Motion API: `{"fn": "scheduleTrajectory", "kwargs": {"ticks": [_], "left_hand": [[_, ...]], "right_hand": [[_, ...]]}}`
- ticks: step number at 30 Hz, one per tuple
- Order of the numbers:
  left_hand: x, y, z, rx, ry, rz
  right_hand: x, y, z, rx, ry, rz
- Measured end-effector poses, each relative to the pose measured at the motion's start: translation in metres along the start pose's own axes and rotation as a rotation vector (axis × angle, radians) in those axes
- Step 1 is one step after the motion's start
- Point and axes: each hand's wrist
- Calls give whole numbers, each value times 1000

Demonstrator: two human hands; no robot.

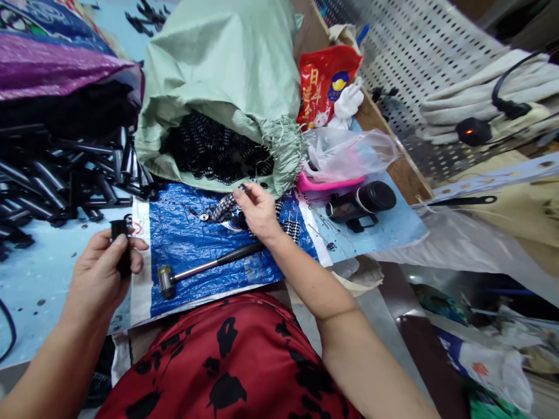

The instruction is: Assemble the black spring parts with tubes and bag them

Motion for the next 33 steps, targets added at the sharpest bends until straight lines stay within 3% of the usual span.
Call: {"fn": "scheduleTrajectory", "kwargs": {"ticks": [3,6,11,15,18,23,25,33], "left_hand": [[5,-16,20,113,20,-57],[9,-27,32,185,49,-93],[18,-35,49,110,53,-72],[26,-35,69,61,124,93],[26,-35,71,68,188,133],[21,-40,48,107,207,47],[20,-43,43,131,201,38],[21,-46,50,45,189,81]], "right_hand": [[-2,-26,25,182,409,410],[0,-43,41,317,575,598],[4,-64,61,337,541,509],[3,-73,78,250,541,394],[-3,-73,74,357,311,218],[-17,-61,42,533,-337,-632],[-19,-58,36,545,-454,-831],[-11,-73,40,354,-644,-991]]}}
Point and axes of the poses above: each hand's wrist, its own y-axis towards the middle knuckle, its own z-axis out of the palm, x = y × z, and after that the axes turned 7 degrees about z, right-handed
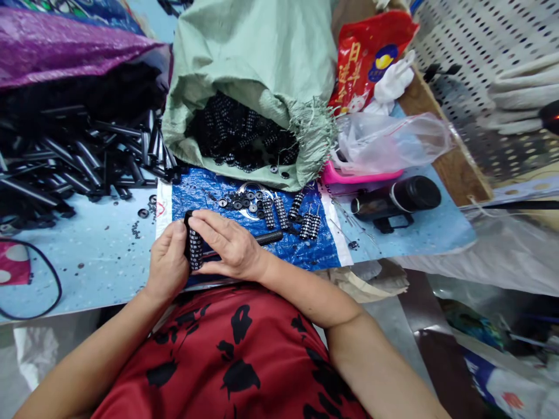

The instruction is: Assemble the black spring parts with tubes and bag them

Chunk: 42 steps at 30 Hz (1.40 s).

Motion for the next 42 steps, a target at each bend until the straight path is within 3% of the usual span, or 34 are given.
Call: {"fn": "scheduleTrajectory", "kwargs": {"ticks": [4,7,11,15,17,19,23,25,27,29,34,38,42], "left_hand": [[7,2,-1,12,-220,-131],[7,5,-7,39,-217,-203],[3,5,-10,46,-108,-166],[2,2,-7,75,-156,-203],[3,4,-13,96,-163,-188],[5,11,-27,80,-36,-56],[10,31,-70,167,536,192],[13,40,-86,273,695,172],[17,46,-95,356,713,99],[20,49,-97,409,673,22],[22,55,-95,438,598,-74],[22,64,-94,482,583,-115],[20,71,-82,540,641,-108]], "right_hand": [[3,-4,1,-22,-66,2],[5,-8,4,25,-65,50],[11,-12,11,67,-54,178],[12,-11,14,7,-23,163],[8,-16,10,41,-16,163],[2,-26,5,116,-76,170],[-4,-47,-4,250,-240,208],[-3,-48,-8,196,-224,262],[-1,-40,-8,83,-167,310],[0,-28,-7,48,-127,340],[6,-6,-2,287,-175,400],[17,-7,2,225,-15,205],[26,-13,10,366,-4,121]]}}
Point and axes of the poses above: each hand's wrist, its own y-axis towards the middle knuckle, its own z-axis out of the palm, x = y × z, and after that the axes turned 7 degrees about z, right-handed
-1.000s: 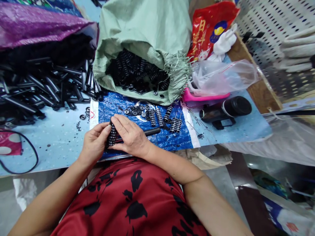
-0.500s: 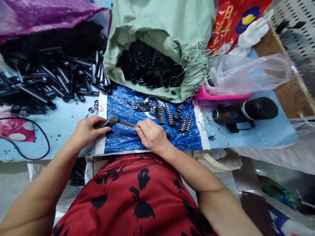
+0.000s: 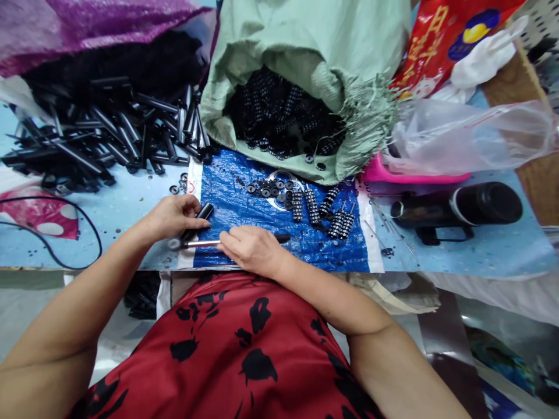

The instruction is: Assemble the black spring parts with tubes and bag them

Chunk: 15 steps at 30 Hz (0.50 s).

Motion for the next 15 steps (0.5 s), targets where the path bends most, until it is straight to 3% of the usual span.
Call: {"fn": "scheduleTrajectory", "kwargs": {"ticks": [3,5,6,8,9,11,15], "left_hand": [[-10,-9,-8,-53,112,33],[-11,-31,-29,-46,169,32],[-8,-45,-43,27,157,7],[0,-73,-72,322,53,-102],[6,-83,-84,388,31,-158],[14,-89,-96,303,71,-170],[10,-46,-78,-199,353,43]], "right_hand": [[-5,-8,0,33,31,7],[-14,-17,-4,-13,47,-6],[-19,-22,-5,-31,32,7],[-26,-28,-8,-38,-16,52],[-27,-29,-9,-29,-30,65],[-29,-23,-10,-4,-26,52],[-49,11,-24,-12,3,65]]}}
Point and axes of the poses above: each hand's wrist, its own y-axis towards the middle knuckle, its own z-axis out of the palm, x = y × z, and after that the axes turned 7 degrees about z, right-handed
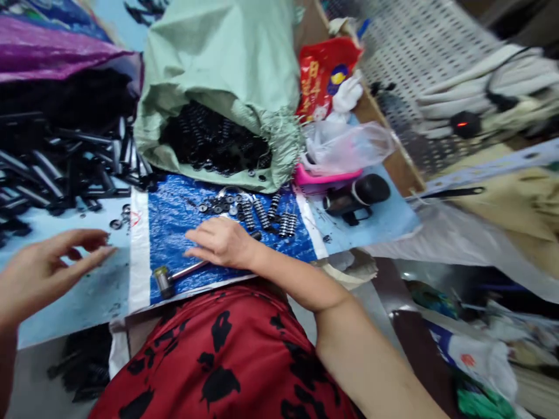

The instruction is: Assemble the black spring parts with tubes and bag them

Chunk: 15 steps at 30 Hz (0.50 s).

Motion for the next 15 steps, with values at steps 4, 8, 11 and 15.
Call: {"fn": "scheduleTrajectory", "kwargs": {"ticks": [4,8,11,15], "left_hand": [[-14,62,26,-338,282,187],[-6,98,31,-330,317,238],[-4,101,29,-334,314,238],[-9,93,32,-421,302,292]], "right_hand": [[-58,44,-46,-167,-144,250],[-112,64,-98,-3,-552,549],[-130,62,-115,202,-769,683],[-138,59,-112,330,-872,660]]}}
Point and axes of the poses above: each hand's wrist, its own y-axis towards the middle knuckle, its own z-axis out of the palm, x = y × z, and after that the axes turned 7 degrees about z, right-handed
